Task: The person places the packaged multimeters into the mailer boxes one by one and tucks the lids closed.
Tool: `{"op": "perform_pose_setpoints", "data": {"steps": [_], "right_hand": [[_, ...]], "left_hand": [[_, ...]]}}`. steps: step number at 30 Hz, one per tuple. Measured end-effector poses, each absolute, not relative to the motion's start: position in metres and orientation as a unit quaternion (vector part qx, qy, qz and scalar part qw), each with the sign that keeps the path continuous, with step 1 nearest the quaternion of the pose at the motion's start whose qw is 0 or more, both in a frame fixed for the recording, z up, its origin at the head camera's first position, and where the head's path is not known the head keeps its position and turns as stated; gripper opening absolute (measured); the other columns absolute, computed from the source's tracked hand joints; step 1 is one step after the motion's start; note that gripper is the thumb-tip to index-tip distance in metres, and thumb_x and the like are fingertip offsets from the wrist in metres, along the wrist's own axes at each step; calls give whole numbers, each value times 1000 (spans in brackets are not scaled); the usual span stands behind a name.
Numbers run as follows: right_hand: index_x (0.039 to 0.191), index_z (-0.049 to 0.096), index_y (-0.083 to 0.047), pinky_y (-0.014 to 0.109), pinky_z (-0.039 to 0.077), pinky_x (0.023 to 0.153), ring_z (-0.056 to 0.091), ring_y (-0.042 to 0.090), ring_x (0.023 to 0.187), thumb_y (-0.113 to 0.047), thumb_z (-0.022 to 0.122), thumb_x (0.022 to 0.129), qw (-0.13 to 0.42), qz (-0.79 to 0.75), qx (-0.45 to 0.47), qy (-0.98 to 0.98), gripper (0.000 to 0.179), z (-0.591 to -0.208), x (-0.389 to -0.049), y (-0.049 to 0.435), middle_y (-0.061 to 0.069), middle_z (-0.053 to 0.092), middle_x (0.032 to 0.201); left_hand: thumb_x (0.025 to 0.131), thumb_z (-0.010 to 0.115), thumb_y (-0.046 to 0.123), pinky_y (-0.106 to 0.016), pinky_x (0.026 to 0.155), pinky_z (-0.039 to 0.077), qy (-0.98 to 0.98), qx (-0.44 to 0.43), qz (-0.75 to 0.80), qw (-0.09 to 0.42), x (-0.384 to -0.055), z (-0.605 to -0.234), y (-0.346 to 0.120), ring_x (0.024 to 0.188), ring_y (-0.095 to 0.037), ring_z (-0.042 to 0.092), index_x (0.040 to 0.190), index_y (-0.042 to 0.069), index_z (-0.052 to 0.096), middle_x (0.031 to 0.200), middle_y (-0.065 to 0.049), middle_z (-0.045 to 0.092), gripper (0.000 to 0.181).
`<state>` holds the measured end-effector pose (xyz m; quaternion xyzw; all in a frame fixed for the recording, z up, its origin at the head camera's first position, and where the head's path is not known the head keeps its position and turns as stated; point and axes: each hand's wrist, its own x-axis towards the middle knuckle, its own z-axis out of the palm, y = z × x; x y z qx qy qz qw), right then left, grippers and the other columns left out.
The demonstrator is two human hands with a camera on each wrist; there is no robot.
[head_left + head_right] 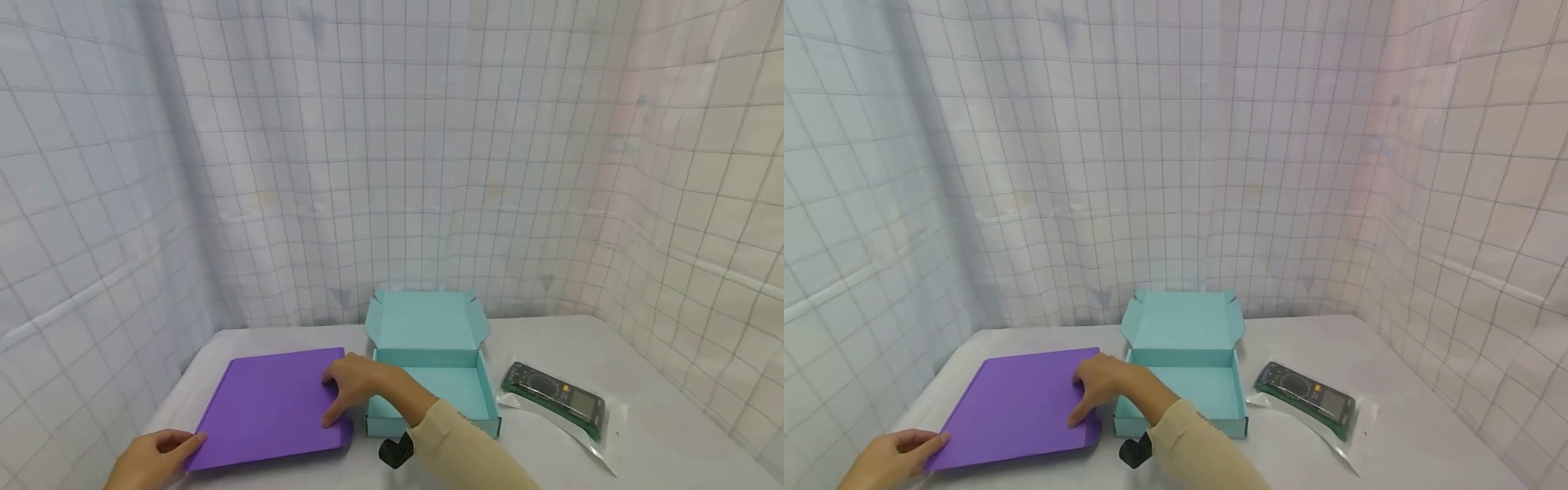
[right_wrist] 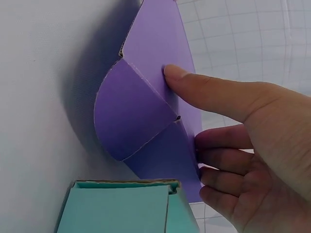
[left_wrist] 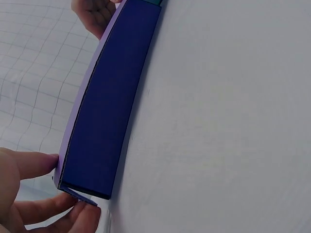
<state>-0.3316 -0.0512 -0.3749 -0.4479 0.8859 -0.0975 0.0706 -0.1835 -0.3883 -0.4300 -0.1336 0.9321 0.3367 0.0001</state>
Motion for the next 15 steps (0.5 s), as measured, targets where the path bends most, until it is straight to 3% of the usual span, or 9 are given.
{"op": "perform_pose_setpoints", "data": {"steps": [5,15], "right_hand": [[134,71,-13,20,49,94,59,7,119,-54,90,75,74,-92,-450,885,74,-376,-328,-56,-9,67,128],[132,72,-14,21,51,90,61,9,118,-53,91,74,76,-78,-446,888,73,-372,-326,-66,-10,69,126]], "left_hand": [[97,66,54,-37,67,53,923,-148,355,8,-178,-438,-393,76,-19,66,113,-14,69,88,-8,73,70],[96,72,49,-35,68,54,916,-144,374,7,-173,-434,-397,77,-20,67,108,-13,71,87,-9,74,63]]}}
